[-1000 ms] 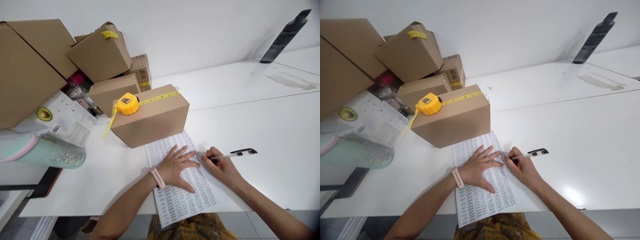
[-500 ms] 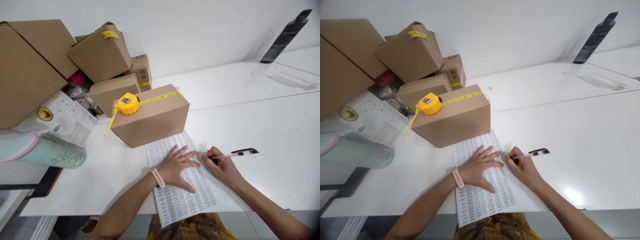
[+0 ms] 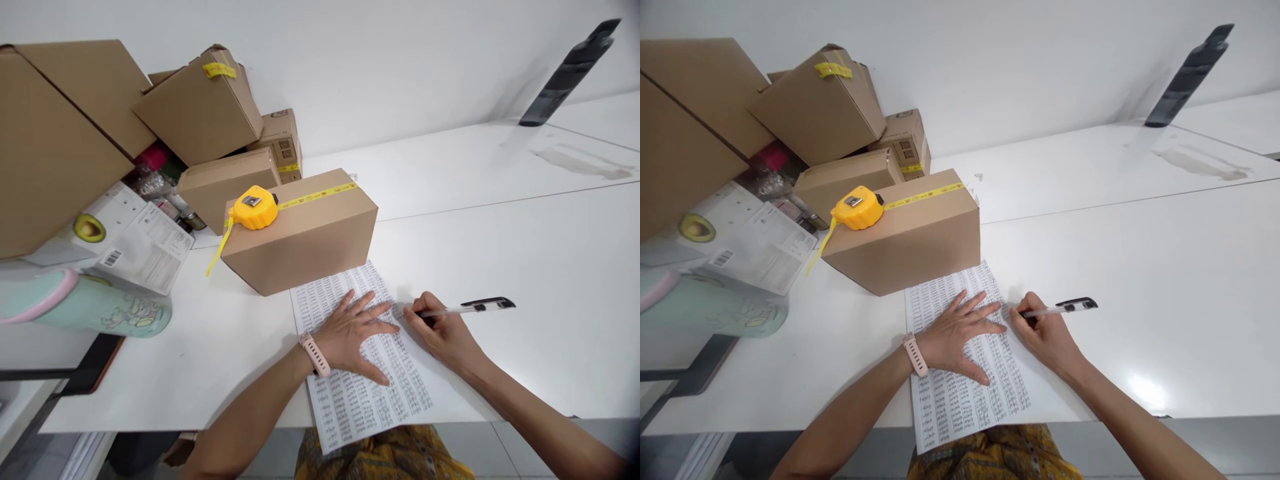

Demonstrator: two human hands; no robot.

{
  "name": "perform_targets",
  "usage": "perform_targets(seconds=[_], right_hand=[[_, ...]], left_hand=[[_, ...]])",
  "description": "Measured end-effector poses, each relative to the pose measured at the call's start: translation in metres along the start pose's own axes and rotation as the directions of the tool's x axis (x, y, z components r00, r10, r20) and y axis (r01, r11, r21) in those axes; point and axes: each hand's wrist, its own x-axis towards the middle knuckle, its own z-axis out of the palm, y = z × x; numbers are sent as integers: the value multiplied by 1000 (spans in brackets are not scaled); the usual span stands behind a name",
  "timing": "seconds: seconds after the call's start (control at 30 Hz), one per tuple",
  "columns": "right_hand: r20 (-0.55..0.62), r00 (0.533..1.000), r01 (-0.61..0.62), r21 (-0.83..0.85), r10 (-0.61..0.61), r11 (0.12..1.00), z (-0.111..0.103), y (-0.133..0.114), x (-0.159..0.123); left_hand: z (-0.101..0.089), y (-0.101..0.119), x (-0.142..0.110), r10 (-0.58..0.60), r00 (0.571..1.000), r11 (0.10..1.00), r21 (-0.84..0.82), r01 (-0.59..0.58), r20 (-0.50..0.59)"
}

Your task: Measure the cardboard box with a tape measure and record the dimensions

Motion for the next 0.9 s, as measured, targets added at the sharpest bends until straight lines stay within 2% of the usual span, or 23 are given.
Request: perform_targets(seconds=[0.37, 0.9], right_hand=[[-10, 1000, -13, 0, 13, 1000, 0, 5, -1], [-22, 1000, -16, 0, 16, 1000, -1, -3, 0]], left_hand=[[1, 0, -1, 14, 1000, 1000, -17, -14, -26], [-1, 1, 0, -1, 1000, 1000, -4, 1, 2]])
